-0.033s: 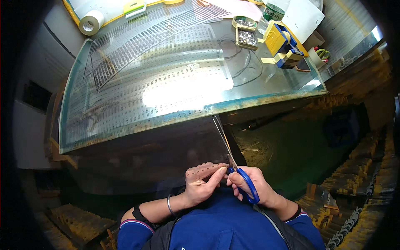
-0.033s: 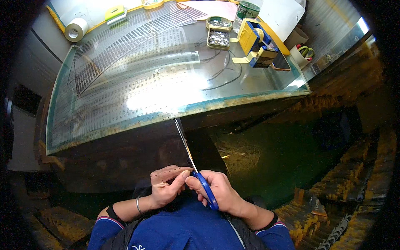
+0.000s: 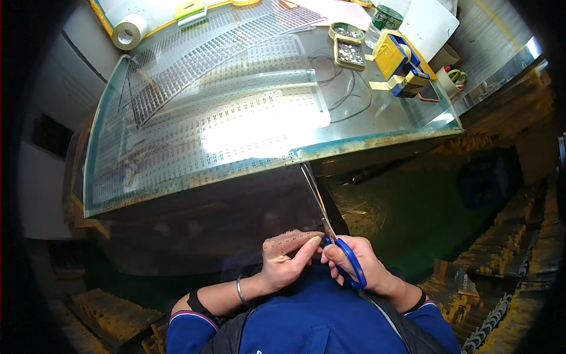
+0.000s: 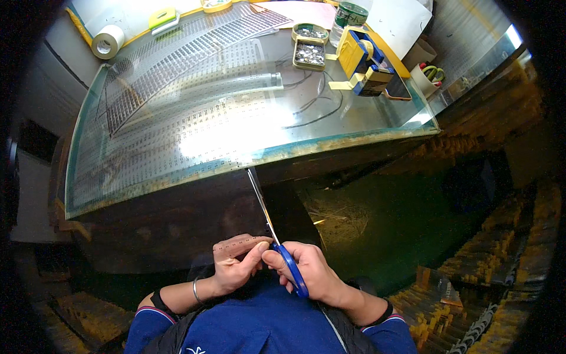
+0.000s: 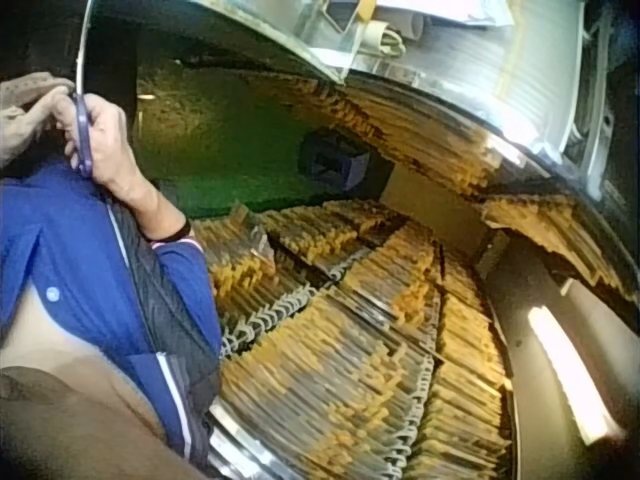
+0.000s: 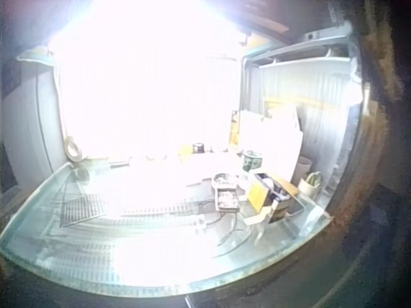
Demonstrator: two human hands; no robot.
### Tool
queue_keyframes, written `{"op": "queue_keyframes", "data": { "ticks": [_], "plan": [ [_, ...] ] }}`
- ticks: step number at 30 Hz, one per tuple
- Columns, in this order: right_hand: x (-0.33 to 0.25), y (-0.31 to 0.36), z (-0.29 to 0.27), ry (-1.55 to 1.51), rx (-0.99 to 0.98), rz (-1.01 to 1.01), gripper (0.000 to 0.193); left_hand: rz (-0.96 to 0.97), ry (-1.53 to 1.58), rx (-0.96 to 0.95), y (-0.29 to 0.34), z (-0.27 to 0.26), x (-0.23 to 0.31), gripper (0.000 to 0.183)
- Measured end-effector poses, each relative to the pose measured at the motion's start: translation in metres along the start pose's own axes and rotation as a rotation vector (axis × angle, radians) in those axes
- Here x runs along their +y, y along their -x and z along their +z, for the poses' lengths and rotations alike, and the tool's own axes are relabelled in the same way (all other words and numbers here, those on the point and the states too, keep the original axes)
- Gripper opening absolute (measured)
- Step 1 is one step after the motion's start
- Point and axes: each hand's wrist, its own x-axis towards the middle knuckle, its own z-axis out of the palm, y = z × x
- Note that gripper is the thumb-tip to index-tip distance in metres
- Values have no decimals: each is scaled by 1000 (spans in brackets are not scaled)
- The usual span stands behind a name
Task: Cutting individual metal strips from a larger sheet or grid using scissors on a glass-topped workbench.
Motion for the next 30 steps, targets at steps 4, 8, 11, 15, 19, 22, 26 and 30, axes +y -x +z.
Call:
{"op": "queue_keyframes", "data": {
  "ticks": [4,8,11,15,19,22,26,30],
  "plan": [
    [2,2,3,-13,34,12,26,7,5,-4,2,-1,-1,14],
    [0,3,5,13,75,-46,35,-13,37,-6,2,0,-1,14],
    [-6,5,5,62,89,-15,34,-42,37,-4,3,-1,-1,14],
    [-10,10,5,88,97,-45,32,-121,120,21,-5,-9,19,15],
    [8,6,-10,177,56,-150,29,-186,279,97,-26,-22,27,21],
    [14,2,-24,244,32,-91,30,-200,311,95,-30,-27,23,23],
    [14,-3,-34,239,-143,-29,30,-281,518,213,-33,-32,21,22],
    [6,-6,-42,243,-227,-5,25,-319,522,206,-34,-32,27,19]
  ]
}}
